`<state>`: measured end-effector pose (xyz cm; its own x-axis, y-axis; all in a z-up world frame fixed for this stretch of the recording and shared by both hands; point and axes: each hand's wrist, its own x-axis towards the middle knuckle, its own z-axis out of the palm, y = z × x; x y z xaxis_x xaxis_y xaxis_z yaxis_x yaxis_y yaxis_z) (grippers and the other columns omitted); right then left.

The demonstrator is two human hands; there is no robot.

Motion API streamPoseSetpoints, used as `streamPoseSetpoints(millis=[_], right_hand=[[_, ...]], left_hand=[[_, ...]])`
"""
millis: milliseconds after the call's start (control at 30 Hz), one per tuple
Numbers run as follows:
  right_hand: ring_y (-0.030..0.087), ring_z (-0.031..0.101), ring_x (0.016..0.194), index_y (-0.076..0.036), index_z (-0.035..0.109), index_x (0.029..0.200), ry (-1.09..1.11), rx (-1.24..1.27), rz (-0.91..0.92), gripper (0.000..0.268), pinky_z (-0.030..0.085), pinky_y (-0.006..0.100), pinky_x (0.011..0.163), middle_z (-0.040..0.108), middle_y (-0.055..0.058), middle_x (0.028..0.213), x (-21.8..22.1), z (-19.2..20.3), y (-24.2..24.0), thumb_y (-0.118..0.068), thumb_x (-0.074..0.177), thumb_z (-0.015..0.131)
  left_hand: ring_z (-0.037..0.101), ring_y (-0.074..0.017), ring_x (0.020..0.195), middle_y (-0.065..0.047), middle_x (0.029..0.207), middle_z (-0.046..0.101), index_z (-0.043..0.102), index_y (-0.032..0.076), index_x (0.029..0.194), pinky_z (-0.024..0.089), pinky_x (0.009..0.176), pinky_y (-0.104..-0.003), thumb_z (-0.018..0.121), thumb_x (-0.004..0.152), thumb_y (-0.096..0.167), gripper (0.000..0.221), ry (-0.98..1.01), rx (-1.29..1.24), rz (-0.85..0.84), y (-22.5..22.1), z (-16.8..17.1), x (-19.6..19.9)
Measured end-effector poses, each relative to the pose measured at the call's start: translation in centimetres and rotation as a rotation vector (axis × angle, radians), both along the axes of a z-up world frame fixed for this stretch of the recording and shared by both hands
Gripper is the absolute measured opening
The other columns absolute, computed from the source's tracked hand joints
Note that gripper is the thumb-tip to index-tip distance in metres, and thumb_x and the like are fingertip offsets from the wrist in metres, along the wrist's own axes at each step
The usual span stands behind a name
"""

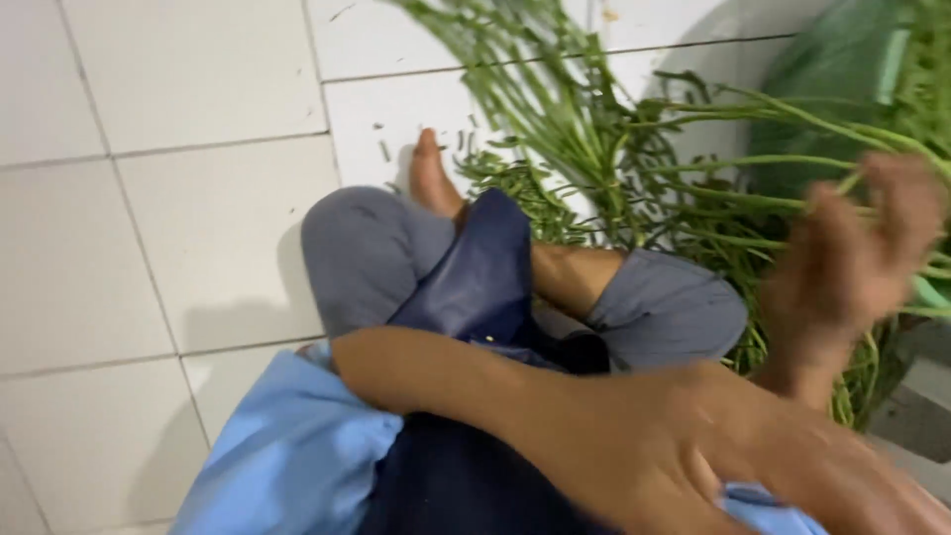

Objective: Breaking long green beans into smaller segments by hand and collecting them in a plastic basket.

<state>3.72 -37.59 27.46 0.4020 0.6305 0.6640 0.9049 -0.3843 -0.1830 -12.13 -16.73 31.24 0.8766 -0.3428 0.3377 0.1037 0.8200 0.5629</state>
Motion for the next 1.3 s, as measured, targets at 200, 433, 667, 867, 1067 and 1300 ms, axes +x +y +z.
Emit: streamPoseSetpoints(millis=[200,433,667,867,1067,1300], right_hand=[[0.052,0.054,0.109,0.007,0.069,0.107,0.144,-0.018,0.222,0.02,0.043,0.06,0.094,0.057,0.031,0.119,-3.2,-6.8,6.4,0.011,0.089,0.062],[0.048,0.053,0.116,0.001,0.068,0.109,0.286,-0.124,0.141,0.019,0.042,0.057,0.094,0.056,0.024,0.125,-4.8,-11.9,6.3,0.008,0.092,0.064],[0.048,0.053,0.113,0.0,0.068,0.107,0.338,-0.146,0.124,0.018,0.043,0.056,0.094,0.057,0.024,0.124,-5.8,-13.7,6.5,0.008,0.091,0.064],[0.048,0.055,0.112,0.0,0.068,0.106,0.33,-0.159,0.136,0.018,0.043,0.054,0.094,0.058,0.024,0.122,-5.5,-13.9,6.8,0.007,0.09,0.064],[0.047,0.055,0.112,-0.001,0.068,0.105,0.334,-0.176,0.138,0.017,0.043,0.053,0.093,0.058,0.024,0.121,-5.7,-14.5,6.9,0.005,0.09,0.064],[0.038,0.052,0.119,0.001,0.065,0.106,0.43,-0.306,0.012,0.024,0.043,0.046,0.1,0.056,0.017,0.126,-5.8,-14.3,7.6,0.006,0.082,0.064]], left_hand=[[0.064,-0.0079,0.113,0.007,0.127,0.064,0.069,0.02,0.114,0.054,0.11,-0.027,0.065,0.102,0.012,0.014,-0.063,0.248,0.164,1.4,-2.3,-1.2],[0.06,-0.0096,0.098,0.005,0.114,0.063,0.067,0.017,0.108,0.05,0.094,-0.028,0.064,0.096,0.012,0.013,-0.124,0.524,0.329,1.9,-6.6,-1.9],[0.057,-0.0113,0.083,0.002,0.1,0.063,0.066,0.015,0.102,0.047,0.079,-0.029,0.063,0.09,0.011,0.013,-0.225,0.843,0.514,3.0,-8.7,-2.5],[0.054,-0.0128,0.07,0.0,0.089,0.062,0.065,0.013,0.097,0.044,0.065,-0.03,0.063,0.085,0.011,0.012,-0.343,1.102,0.637,3.6,-9.3,-2.0],[0.051,-0.0143,0.057,-0.002,0.077,0.062,0.064,0.011,0.092,0.04,0.051,-0.03,0.062,0.08,0.01,0.012,-0.463,1.353,0.75,4.3,-10.6,-0.7],[0.045,-0.0081,0.068,0.001,0.112,0.069,0.063,0.009,0.113,0.035,0.057,-0.02,0.048,0.088,-0.012,0.036,0.079,0.103,0.799,12.0,-8.9,4.9]])
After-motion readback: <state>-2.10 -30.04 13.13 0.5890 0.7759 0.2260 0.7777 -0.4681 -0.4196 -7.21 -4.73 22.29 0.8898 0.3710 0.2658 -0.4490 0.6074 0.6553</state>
